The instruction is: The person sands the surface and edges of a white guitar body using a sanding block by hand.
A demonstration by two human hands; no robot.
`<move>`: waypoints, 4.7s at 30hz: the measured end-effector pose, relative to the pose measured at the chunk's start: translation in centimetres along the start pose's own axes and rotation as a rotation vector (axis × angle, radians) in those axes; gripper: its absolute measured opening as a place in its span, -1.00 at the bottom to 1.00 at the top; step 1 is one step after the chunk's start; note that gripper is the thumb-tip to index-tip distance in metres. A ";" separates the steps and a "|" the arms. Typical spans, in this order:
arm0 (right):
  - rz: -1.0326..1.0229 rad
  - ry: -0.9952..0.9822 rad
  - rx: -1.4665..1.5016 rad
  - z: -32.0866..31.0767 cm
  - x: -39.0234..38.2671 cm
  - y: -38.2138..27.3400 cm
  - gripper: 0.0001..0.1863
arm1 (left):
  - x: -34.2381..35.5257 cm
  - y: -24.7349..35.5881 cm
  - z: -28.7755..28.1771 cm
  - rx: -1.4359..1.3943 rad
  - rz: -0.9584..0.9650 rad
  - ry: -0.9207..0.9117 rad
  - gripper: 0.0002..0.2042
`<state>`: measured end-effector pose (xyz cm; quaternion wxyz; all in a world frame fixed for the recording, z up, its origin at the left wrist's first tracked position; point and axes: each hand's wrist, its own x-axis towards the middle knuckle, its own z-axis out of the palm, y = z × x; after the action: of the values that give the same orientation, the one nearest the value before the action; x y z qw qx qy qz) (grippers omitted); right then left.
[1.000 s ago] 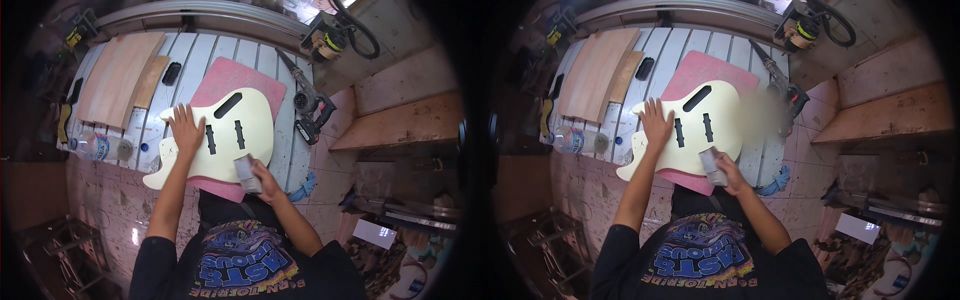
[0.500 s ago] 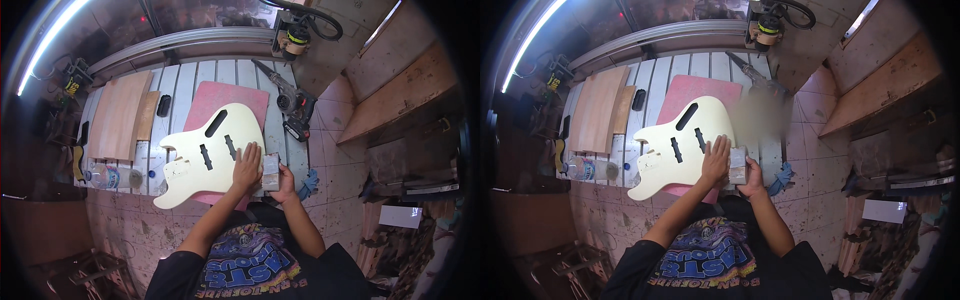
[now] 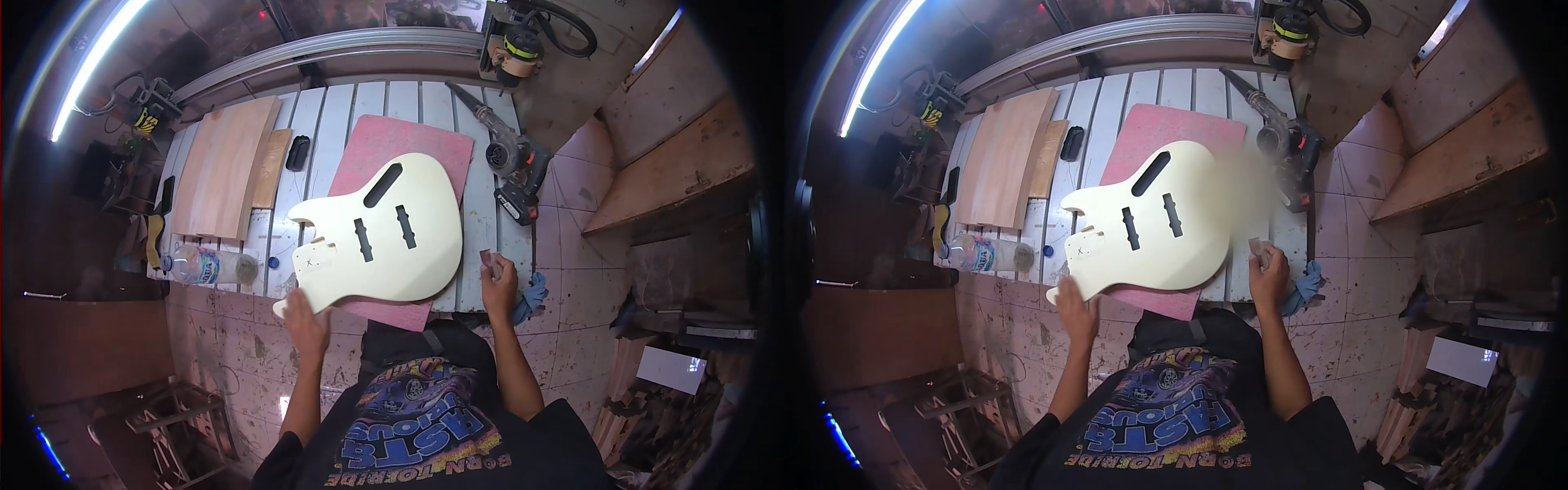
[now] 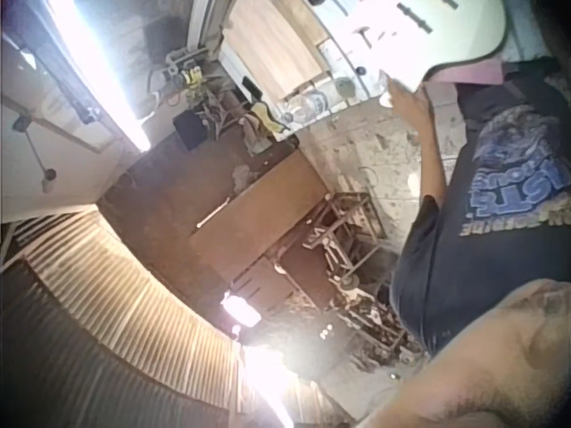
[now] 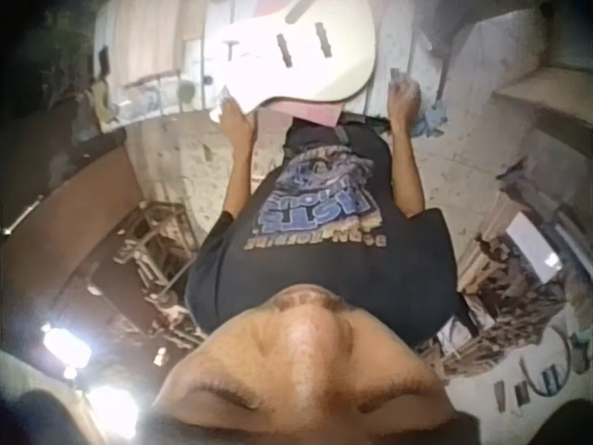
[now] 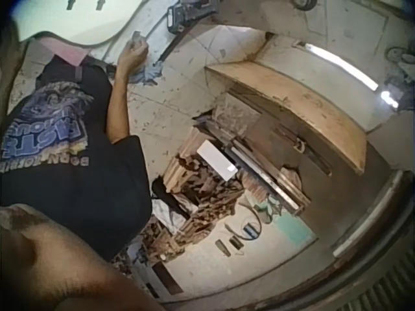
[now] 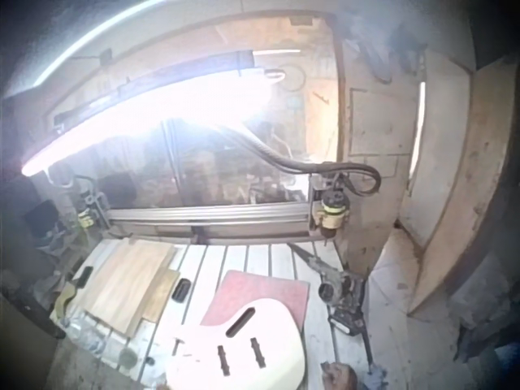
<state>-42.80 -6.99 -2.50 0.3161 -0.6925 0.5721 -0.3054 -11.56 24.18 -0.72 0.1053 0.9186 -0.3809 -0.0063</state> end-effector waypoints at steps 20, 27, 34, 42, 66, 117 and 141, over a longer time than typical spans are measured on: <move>-0.294 0.080 -0.422 1.4 -1.7 0.7 -0.48 | 5.6 17.0 3.6 -0.087 0.449 -0.139 -0.04; -0.299 0.098 -0.420 1.1 -1.6 0.9 -0.48 | 4.8 2.6 0.9 -0.056 -0.160 0.015 -0.13; -0.291 0.105 -0.445 1.5 -1.8 0.5 -0.49 | 4.8 8.3 3.0 0.035 -0.185 0.050 -0.13; -0.293 0.110 -0.446 1.7 -1.9 0.7 -0.49 | 4.4 22.0 4.8 -0.096 0.622 -0.118 -0.11; -0.271 0.091 -0.407 1.5 -1.8 1.2 -0.45 | 6.0 21.8 4.3 -0.146 0.810 -0.101 -0.28; 0.013 0.221 -0.226 9.0 -7.3 -8.4 -0.49 | 16.4 7.4 1.3 -0.097 0.296 -0.122 -0.20; -0.001 0.269 -0.197 9.9 -9.0 -8.0 -0.51 | 16.4 7.8 1.3 -0.086 0.295 -0.118 -0.21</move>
<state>-31.64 3.88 -2.80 0.1673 -0.6732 0.6362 -0.3379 -5.53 7.10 0.67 0.1218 0.8453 -0.5167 -0.0611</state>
